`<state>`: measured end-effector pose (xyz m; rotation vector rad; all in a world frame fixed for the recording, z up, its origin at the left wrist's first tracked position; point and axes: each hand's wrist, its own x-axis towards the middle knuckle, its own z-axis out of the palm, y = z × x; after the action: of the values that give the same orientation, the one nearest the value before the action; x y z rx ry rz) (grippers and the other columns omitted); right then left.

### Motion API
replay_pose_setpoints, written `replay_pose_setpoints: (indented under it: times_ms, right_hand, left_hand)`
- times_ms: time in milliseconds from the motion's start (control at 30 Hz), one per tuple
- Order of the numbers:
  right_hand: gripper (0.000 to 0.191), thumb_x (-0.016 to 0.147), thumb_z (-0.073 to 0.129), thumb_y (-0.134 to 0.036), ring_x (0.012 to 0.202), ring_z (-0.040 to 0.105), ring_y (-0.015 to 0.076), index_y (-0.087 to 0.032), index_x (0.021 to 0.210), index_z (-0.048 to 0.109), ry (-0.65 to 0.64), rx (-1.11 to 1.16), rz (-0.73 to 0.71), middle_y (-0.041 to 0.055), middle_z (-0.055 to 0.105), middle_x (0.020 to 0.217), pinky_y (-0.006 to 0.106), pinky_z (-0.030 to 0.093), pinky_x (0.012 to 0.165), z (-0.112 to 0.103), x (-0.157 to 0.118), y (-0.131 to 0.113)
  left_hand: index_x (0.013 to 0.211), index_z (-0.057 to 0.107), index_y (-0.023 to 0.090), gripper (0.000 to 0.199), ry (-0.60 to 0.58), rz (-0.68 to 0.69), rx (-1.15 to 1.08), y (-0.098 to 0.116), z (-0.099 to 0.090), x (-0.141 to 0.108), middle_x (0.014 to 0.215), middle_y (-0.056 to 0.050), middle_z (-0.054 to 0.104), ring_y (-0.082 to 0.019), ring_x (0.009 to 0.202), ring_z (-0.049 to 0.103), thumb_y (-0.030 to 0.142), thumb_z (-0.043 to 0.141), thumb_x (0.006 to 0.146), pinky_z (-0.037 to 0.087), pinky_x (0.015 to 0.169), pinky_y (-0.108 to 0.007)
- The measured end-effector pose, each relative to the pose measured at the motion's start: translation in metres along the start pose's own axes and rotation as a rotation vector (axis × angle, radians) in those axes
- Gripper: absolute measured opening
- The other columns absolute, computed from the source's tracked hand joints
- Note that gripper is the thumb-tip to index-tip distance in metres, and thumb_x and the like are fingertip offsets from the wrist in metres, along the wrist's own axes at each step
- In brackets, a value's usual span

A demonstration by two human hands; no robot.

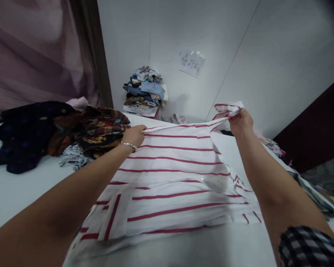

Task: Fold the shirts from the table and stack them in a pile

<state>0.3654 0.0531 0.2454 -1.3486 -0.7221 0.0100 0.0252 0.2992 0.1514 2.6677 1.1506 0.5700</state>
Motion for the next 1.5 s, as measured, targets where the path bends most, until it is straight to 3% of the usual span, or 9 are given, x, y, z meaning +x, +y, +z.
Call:
replay_pose_setpoints:
  times_ms: [167, 300, 533, 700, 833, 1067, 1200, 1333, 1500]
  right_hand:
    - [0.005, 0.077, 0.054, -0.036, 0.113, 0.06, 0.0253, -0.031, 0.08, 0.054, 0.092, 0.174, 0.06, 0.0054, 0.069, 0.106, 0.046, 0.048, 0.096, -0.046, -0.116, -0.002]
    - [0.009, 0.081, 0.057, -0.041, 0.138, 0.044, 0.0208, -0.044, 0.079, 0.066, 0.214, 0.25, 0.274, -0.0098, 0.066, 0.125, 0.046, 0.043, 0.111, -0.078, -0.226, 0.009]
    - [0.031, 0.074, 0.061, -0.053, 0.117, 0.063, 0.0312, -0.049, 0.104, 0.069, 0.128, 0.158, 0.661, -0.0047, 0.071, 0.115, 0.057, 0.053, 0.097, -0.112, -0.351, 0.036]
    - [0.047, 0.065, 0.071, -0.05, 0.077, 0.069, 0.0301, -0.037, 0.11, 0.066, -0.044, -0.254, 0.509, 0.0029, 0.07, 0.078, 0.052, 0.057, 0.077, -0.124, -0.335, 0.026]
    - [0.029, 0.077, 0.056, -0.05, 0.102, 0.064, 0.0291, -0.029, 0.095, 0.066, -0.151, -0.622, 0.271, 0.0072, 0.071, 0.106, 0.047, 0.051, 0.093, -0.107, -0.273, 0.017]
    - [0.033, 0.078, 0.061, -0.045, 0.078, 0.064, 0.0254, -0.019, 0.057, 0.057, -0.267, -0.721, 0.436, 0.0068, 0.063, 0.063, 0.042, 0.049, 0.082, -0.033, -0.181, 0.061]
    - [0.033, 0.086, 0.047, -0.044, 0.074, 0.06, 0.0209, -0.021, 0.063, 0.053, -0.149, -0.6, 0.456, 0.0018, 0.056, 0.057, 0.034, 0.05, 0.073, -0.032, -0.152, 0.071]
    - [0.034, 0.089, 0.033, -0.051, 0.083, 0.062, 0.0218, -0.025, 0.074, 0.049, 0.026, -0.402, 0.403, 0.0027, 0.06, 0.064, 0.033, 0.055, 0.073, -0.066, -0.153, 0.068]
    - [0.019, 0.08, 0.052, -0.045, 0.088, 0.069, 0.0254, -0.026, 0.076, 0.051, 0.182, -0.068, 0.455, 0.0041, 0.069, 0.075, 0.041, 0.059, 0.075, -0.101, -0.213, 0.083]
  left_hand:
    - [0.115, 0.067, 0.013, 0.037, -0.047, 0.18, -0.047, -0.008, -0.009, -0.047, 0.121, -0.008, 0.068, -0.021, 0.11, 0.059, 0.011, 0.043, 0.087, 0.042, 0.101, -0.035]
    - [0.104, 0.073, 0.019, 0.04, -0.138, 0.403, -0.018, -0.027, 0.003, -0.111, 0.115, -0.005, 0.072, -0.02, 0.11, 0.059, 0.004, 0.044, 0.08, 0.041, 0.103, -0.033]
    - [0.099, 0.076, 0.026, 0.048, -0.278, 0.386, 0.015, -0.044, 0.028, -0.176, 0.116, -0.003, 0.072, -0.022, 0.11, 0.064, 0.002, 0.044, 0.073, 0.046, 0.1, -0.037]
    - [0.11, 0.073, 0.023, 0.051, -0.243, 0.329, 0.074, -0.035, 0.022, -0.174, 0.12, -0.006, 0.071, -0.024, 0.114, 0.063, 0.004, 0.043, 0.074, 0.046, 0.102, -0.04]
    - [0.116, 0.071, 0.022, 0.059, -0.222, 0.349, 0.098, -0.035, 0.025, -0.168, 0.126, -0.007, 0.068, -0.024, 0.12, 0.06, 0.003, 0.045, 0.066, 0.044, 0.106, -0.039]
    - [0.107, 0.074, 0.02, 0.055, -0.191, 0.335, 0.165, -0.034, 0.024, -0.156, 0.122, -0.008, 0.07, -0.022, 0.118, 0.062, 0.001, 0.044, 0.066, 0.044, 0.106, -0.035]
    - [0.107, 0.073, 0.023, 0.053, -0.118, 0.293, 0.23, -0.038, 0.01, -0.154, 0.12, -0.006, 0.072, -0.024, 0.116, 0.063, 0.004, 0.042, 0.069, 0.044, 0.104, -0.039]
    - [0.107, 0.073, 0.025, 0.053, -0.138, 0.325, 0.285, -0.051, 0.008, -0.161, 0.119, -0.006, 0.072, -0.024, 0.112, 0.064, 0.006, 0.038, 0.072, 0.045, 0.1, -0.039]
    - [0.104, 0.073, 0.033, 0.053, -0.271, 0.367, 0.217, -0.063, 0.02, -0.169, 0.119, 0.0, 0.072, -0.021, 0.112, 0.065, 0.012, 0.036, 0.072, 0.044, 0.101, -0.037]
